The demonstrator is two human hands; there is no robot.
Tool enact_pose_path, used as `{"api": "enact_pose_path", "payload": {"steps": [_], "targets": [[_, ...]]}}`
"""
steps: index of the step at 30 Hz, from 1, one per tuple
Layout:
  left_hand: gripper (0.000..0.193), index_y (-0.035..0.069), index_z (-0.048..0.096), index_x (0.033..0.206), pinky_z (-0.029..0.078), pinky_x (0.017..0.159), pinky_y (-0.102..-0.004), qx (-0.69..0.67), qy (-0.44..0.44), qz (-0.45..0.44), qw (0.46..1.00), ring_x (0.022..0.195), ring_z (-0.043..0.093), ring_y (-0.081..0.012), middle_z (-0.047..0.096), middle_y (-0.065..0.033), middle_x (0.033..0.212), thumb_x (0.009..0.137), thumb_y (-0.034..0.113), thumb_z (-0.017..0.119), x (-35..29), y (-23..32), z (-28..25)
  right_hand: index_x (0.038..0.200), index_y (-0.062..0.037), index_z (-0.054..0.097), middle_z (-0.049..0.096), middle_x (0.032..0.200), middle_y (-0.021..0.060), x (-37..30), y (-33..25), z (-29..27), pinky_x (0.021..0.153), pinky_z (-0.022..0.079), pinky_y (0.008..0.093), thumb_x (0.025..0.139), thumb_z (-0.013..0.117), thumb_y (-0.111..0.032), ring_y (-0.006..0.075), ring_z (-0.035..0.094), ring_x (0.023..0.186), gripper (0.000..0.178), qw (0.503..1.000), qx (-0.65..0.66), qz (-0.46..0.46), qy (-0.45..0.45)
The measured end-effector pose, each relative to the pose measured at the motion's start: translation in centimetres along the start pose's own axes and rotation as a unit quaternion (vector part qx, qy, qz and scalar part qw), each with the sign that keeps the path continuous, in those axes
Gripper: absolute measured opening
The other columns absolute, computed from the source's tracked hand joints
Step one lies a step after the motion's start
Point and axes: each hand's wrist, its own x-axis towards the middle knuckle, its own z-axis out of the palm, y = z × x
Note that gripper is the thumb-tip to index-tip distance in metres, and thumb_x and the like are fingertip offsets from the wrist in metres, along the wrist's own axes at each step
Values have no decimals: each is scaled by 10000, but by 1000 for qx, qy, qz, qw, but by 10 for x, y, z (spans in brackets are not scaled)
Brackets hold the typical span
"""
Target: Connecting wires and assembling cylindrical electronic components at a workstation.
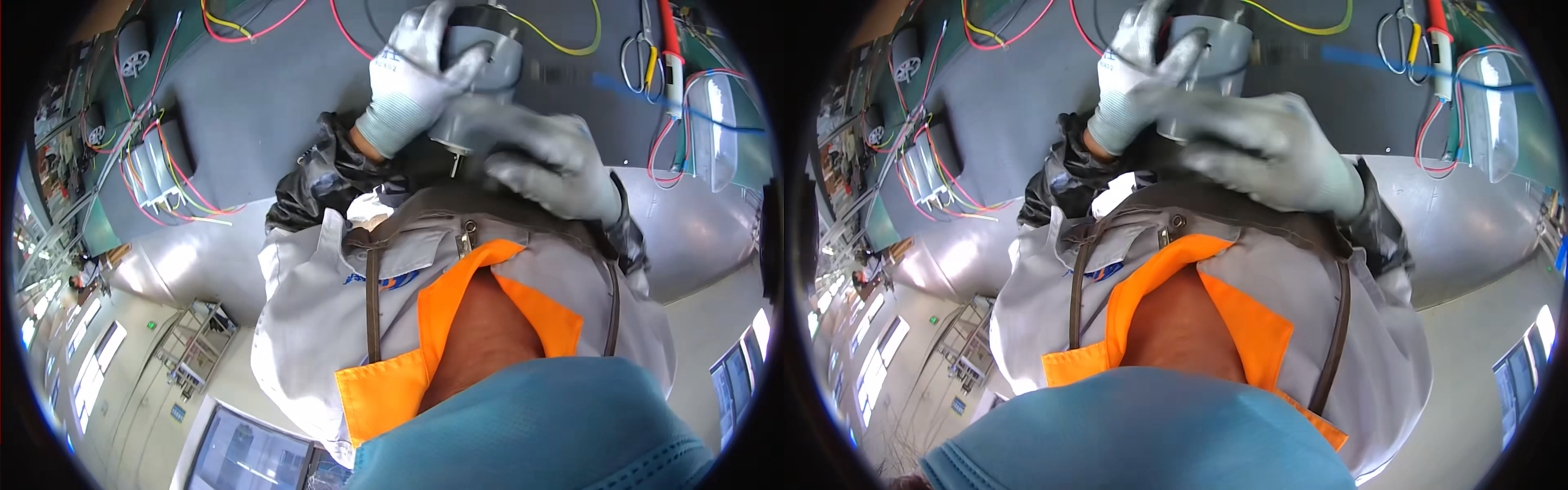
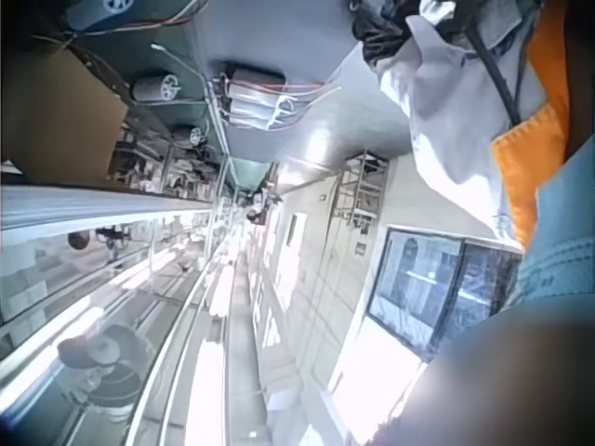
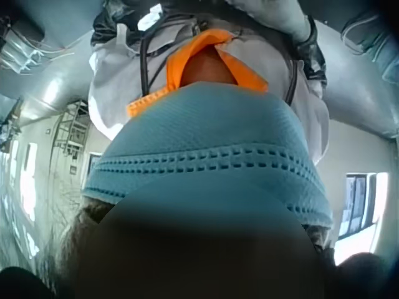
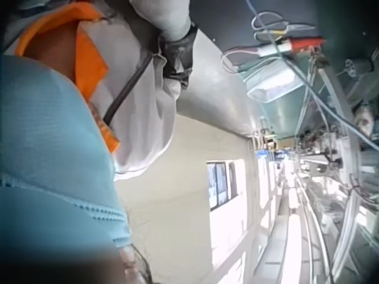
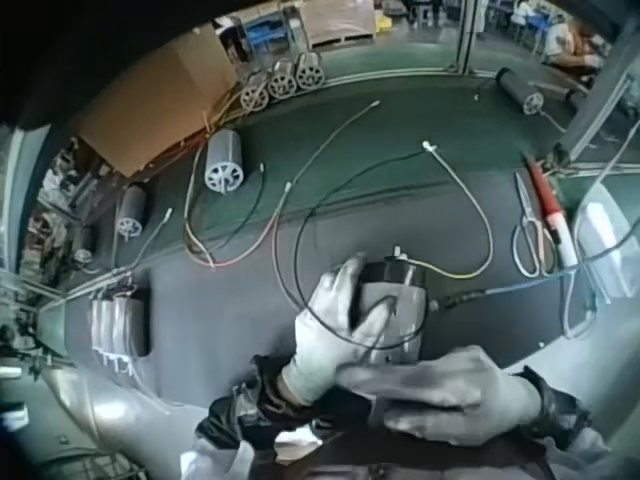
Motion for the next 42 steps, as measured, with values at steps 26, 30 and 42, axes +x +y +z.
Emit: {"api": "enact_pose_path", "payload": {"steps": [26, 30, 42], "targets": [[535, -25, 232, 1615, 219, 1244, -279, -236, -497, -291, 783, 1534, 272, -150, 249, -91, 1696, 1123, 175, 301, 81, 41, -91, 890, -79, 648, 624, 832, 128, 91, 28, 94, 676, 542, 427, 941, 589, -197, 300, 652, 746, 142, 955, -51, -288, -38], [606, -30, 521, 1415, 538, 807, -297, -225, -461, -264, 817, 1023, 649, -151, 600, -147, 1381, 1117, 479, 383, 73, 20, -95, 940, -79, 684, 663, 887, 126, 146, 32, 205, 752, 549, 423, 971, 594, -230, 298, 671, 835, 178, 833, -367, -351, -219], [557, -43, 560, 912, 399, 668, -317, -64, -177, -281, 941, 724, 397, -133, 445, -9, 763, 1122, 455, 421, 11, -38, -52, 1161, 31, 737, 760, 990, 61, -169, 11, -170, 718, 531, 206, 973, 651, -88, 70, 679, 867, 238, 852, -27, 209, 479]]}}
